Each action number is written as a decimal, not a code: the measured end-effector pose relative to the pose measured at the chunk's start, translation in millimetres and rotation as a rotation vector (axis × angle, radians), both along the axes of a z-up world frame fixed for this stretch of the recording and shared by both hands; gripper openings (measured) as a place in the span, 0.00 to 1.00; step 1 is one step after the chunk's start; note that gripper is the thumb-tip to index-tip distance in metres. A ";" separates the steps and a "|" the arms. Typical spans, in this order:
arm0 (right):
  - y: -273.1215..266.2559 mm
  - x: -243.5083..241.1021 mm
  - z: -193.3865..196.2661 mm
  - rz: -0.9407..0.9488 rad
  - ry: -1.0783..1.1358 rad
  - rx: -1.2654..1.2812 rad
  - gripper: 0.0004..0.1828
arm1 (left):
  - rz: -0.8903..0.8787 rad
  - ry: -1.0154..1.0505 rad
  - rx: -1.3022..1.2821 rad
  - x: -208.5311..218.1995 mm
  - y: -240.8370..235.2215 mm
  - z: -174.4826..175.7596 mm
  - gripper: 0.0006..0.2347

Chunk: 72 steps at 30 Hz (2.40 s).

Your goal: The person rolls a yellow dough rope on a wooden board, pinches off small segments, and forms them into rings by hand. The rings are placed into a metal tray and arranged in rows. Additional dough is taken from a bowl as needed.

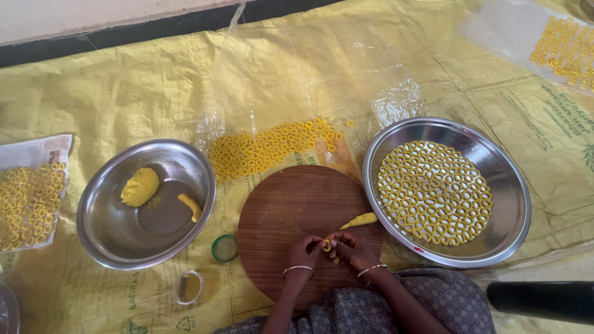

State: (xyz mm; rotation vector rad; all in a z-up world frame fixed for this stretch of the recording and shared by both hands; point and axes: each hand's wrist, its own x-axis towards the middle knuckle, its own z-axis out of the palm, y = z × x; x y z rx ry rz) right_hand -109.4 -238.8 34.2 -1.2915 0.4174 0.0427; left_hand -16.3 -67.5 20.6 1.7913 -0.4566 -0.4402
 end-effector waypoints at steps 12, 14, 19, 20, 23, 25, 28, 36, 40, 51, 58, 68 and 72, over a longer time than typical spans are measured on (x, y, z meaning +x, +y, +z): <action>1.6 -0.4 11.3 0.039 0.022 -0.053 0.15 | 0.005 -0.163 0.038 -3.4 -1.8 9.8 0.08; 1.1 -0.1 12.1 0.037 0.035 -0.074 0.15 | -0.001 -0.150 0.032 -3.8 -1.3 11.5 0.08; 1.6 0.6 14.3 0.044 0.020 -0.083 0.15 | 0.018 -0.099 0.017 -5.3 0.2 17.7 0.07; 1.6 1.1 14.8 0.043 0.027 -0.079 0.15 | 0.019 -0.087 0.035 -5.1 -0.2 19.3 0.07; 2.3 1.9 16.2 0.035 0.047 -0.066 0.15 | 0.017 -0.101 0.074 -5.6 -1.0 23.9 0.07; 2.9 2.4 16.4 0.026 0.059 -0.059 0.15 | 0.012 -0.112 0.083 -6.1 -0.5 25.7 0.08; 3.7 1.3 15.8 0.023 0.041 -0.049 0.15 | 0.016 -0.140 0.077 -8.1 -0.1 26.0 0.07; 3.7 1.2 9.9 0.001 0.020 -0.033 0.15 | 0.046 -0.179 0.098 -9.9 -1.6 21.8 0.09; 2.8 0.0 2.0 0.000 0.039 -0.103 0.14 | 0.048 -0.127 0.119 -10.9 -1.0 19.4 0.10; 6.8 1.1 -4.3 -0.059 0.055 -0.150 0.15 | 0.146 -0.219 0.182 -10.7 11.7 25.7 0.09; 4.2 -0.3 -5.8 -0.089 -0.055 -0.171 0.22 | 0.551 -0.216 0.582 -23.0 57.7 38.9 0.20; 8.4 -10.8 6.3 -0.139 0.019 -0.089 0.20 | 0.646 0.766 0.382 -42.8 82.4 56.8 0.40; 9.9 -12.6 13.4 -0.120 0.023 -0.086 0.20 | 0.726 0.662 0.292 -44.0 83.1 57.3 0.37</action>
